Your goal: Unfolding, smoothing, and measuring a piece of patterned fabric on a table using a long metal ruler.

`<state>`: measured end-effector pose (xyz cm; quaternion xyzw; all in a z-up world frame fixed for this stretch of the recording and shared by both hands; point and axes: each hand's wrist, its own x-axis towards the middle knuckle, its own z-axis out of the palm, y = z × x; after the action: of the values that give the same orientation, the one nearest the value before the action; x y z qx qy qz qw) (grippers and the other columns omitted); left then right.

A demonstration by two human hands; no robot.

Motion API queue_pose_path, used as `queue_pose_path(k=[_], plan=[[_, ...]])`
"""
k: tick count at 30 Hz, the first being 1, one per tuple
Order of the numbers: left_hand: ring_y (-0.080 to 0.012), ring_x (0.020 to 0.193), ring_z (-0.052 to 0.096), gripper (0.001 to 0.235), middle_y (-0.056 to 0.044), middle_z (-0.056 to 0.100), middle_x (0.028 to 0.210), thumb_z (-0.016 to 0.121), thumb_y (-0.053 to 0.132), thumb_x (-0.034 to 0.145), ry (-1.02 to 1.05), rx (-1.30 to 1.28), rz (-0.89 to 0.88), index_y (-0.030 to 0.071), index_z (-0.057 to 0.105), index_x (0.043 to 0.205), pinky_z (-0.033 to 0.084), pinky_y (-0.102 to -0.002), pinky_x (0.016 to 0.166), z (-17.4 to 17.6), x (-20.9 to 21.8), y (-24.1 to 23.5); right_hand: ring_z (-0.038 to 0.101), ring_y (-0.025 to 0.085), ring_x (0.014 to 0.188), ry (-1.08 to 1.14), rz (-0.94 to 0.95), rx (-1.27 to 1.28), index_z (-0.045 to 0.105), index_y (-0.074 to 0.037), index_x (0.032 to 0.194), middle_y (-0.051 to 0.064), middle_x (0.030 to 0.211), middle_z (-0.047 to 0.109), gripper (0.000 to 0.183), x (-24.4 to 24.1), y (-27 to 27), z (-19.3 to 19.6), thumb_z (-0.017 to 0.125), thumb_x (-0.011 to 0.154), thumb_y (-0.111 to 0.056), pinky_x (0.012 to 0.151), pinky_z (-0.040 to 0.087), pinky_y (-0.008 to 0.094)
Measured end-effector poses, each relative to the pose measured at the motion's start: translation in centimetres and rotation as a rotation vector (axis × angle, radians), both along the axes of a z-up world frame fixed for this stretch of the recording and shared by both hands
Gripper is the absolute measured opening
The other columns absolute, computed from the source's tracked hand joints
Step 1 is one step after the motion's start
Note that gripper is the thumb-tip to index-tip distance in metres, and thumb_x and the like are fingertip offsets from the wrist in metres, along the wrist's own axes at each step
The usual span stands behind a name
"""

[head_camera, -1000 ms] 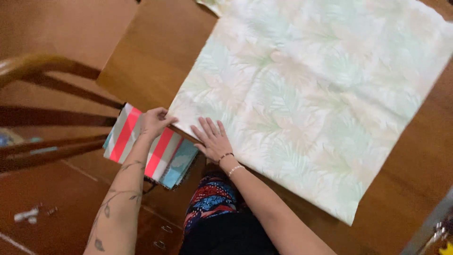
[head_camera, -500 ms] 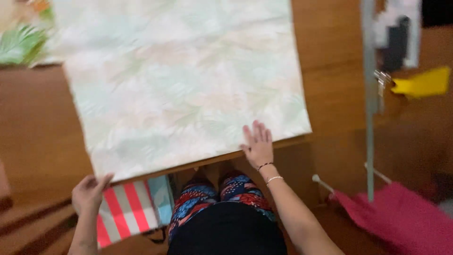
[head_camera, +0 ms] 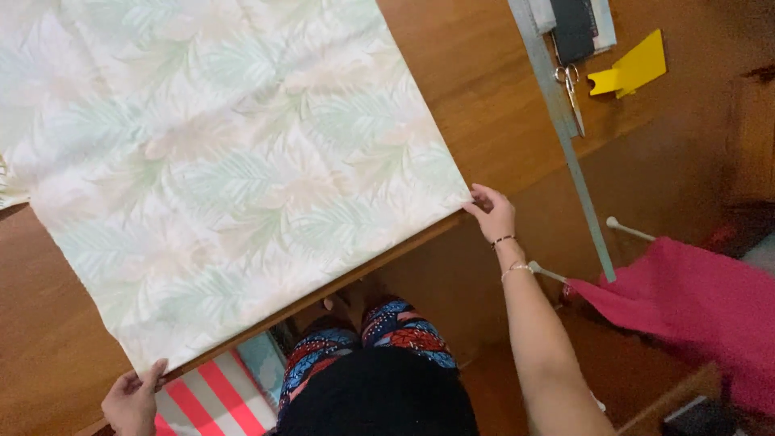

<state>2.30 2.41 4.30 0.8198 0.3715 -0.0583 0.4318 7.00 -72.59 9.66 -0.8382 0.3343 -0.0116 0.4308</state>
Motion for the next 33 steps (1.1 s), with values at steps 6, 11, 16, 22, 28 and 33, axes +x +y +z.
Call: queue_pose_path(k=[6, 11, 16, 22, 28, 33], plan=[[-0.0119, 0.076, 0.067, 0.047, -0.007, 0.07, 0.083, 0.094, 0.042, 0.085, 0.112, 0.219, -0.038, 0.001, 0.072, 0.096, 0.05, -0.024, 0.071, 0.2, 0.2, -0.2, 0.053, 0.009, 0.079, 0.159, 0.07, 0.089, 0.075, -0.014, 0.115, -0.005, 0.087, 0.072, 0.041, 1.3, -0.6, 1.5, 0.084, 0.076, -0.007, 0.081, 0.049, 0.024], [-0.0145, 0.073, 0.069, 0.044, -0.01, 0.07, 0.081, 0.092, 0.035, 0.087, 0.109, 0.153, -0.031, -0.002, 0.069, 0.095, 0.051, -0.024, 0.068, 0.4, 0.5, -0.3, 0.056, 0.015, 0.083, 0.261, 0.074, 0.008, 0.072, -0.014, 0.106, 0.001, 0.103, 0.065, 0.037, 2.2, -0.6, 1.0, 0.088, 0.073, -0.023, 0.078, 0.051, 0.029], [-0.0091, 0.071, 0.065, 0.036, -0.01, 0.07, 0.078, 0.092, 0.031, 0.084, 0.109, 0.12, 0.021, 0.002, 0.072, 0.093, 0.053, -0.024, 0.07, 1.3, 1.0, -1.0, 0.069, 0.018, 0.09, 0.241, -0.041, 0.171, 0.069, -0.01, 0.102, 0.008, 0.103, 0.072, 0.028, 2.6, -1.2, 0.3, 0.083, 0.08, -0.021, 0.081, 0.06, 0.03], [-0.0158, 0.064, 0.065, 0.047, -0.011, 0.07, 0.078, 0.094, 0.038, 0.081, 0.18, 0.15, 0.081, -0.001, 0.071, 0.093, 0.053, -0.028, 0.064, 1.2, 1.5, -1.0, 0.071, 0.024, 0.085, 0.203, -0.287, 0.405, 0.068, 0.003, 0.105, 0.019, 0.1, 0.072, 0.028, 3.3, -1.4, -1.2, 0.081, 0.081, -0.005, 0.079, 0.066, 0.032], [-0.0151, 0.067, 0.069, 0.047, -0.008, 0.074, 0.073, 0.091, 0.045, 0.077, 0.242, 0.228, 0.021, 0.004, 0.076, 0.092, 0.049, -0.026, 0.082, 1.7, 1.5, -1.0, 0.071, 0.022, 0.085, 0.157, -0.355, 0.397, 0.073, 0.005, 0.1, 0.016, 0.096, 0.073, 0.016, 3.2, -0.8, -1.2, 0.077, 0.085, 0.0, 0.08, 0.065, 0.028], [-0.0132, 0.076, 0.068, 0.048, -0.011, 0.074, 0.073, 0.091, 0.046, 0.078, 0.268, 0.214, 0.059, 0.003, 0.078, 0.096, 0.048, -0.028, 0.083, 1.7, 1.2, -1.5, 0.07, 0.025, 0.085, 0.149, -0.338, 0.399, 0.073, 0.005, 0.102, 0.018, 0.095, 0.07, 0.016, 2.8, -1.4, -2.4, 0.074, 0.087, 0.001, 0.081, 0.066, 0.032]])
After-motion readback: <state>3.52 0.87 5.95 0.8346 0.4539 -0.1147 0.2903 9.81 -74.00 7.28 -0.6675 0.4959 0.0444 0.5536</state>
